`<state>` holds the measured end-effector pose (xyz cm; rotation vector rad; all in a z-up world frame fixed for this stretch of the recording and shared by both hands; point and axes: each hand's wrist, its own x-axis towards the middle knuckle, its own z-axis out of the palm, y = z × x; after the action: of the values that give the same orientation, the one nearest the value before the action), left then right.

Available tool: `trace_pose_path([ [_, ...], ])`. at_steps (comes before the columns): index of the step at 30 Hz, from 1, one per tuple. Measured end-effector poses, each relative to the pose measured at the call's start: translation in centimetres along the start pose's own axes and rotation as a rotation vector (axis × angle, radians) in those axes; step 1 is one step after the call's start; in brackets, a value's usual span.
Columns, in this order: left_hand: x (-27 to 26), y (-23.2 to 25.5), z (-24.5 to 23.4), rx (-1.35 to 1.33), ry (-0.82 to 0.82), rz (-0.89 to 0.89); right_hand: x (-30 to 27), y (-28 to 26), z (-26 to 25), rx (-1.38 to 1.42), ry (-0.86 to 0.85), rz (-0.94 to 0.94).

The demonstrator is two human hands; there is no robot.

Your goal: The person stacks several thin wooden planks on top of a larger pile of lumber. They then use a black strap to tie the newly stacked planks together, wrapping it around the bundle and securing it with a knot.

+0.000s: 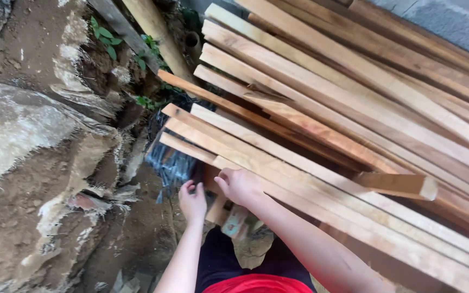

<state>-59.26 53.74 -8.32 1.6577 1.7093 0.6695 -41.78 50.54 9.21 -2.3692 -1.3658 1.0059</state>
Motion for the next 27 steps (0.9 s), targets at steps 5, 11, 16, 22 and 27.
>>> trace_pose_path([
  [5, 3.3, 0.5, -1.5, 0.125, -0.247, -0.143, 1.3, -2.7, 7.1, 0.251, -0.019, 0.085],
  [11, 4.1, 3.5, -6.1, 0.156, -0.37, -0.208, 6.1, -1.2, 17.0, 0.629, 0.193, 0.22],
  [16, 4.7, 1.3, -5.3, 0.136, -0.557, -0.171, 9.7, 0.2, 17.4, 0.73, 0.228, 0.332],
  [22, 5.8, 0.2, -4.1, -0.173, -0.408, 0.371, 10.5, 2.8, 18.5, 0.926, 0.173, 0.422],
  [27, 7.1, 3.4, -5.3, 0.492, -0.809, 0.419, 6.6, 0.1, 14.0, 0.737, 0.032, 0.493],
])
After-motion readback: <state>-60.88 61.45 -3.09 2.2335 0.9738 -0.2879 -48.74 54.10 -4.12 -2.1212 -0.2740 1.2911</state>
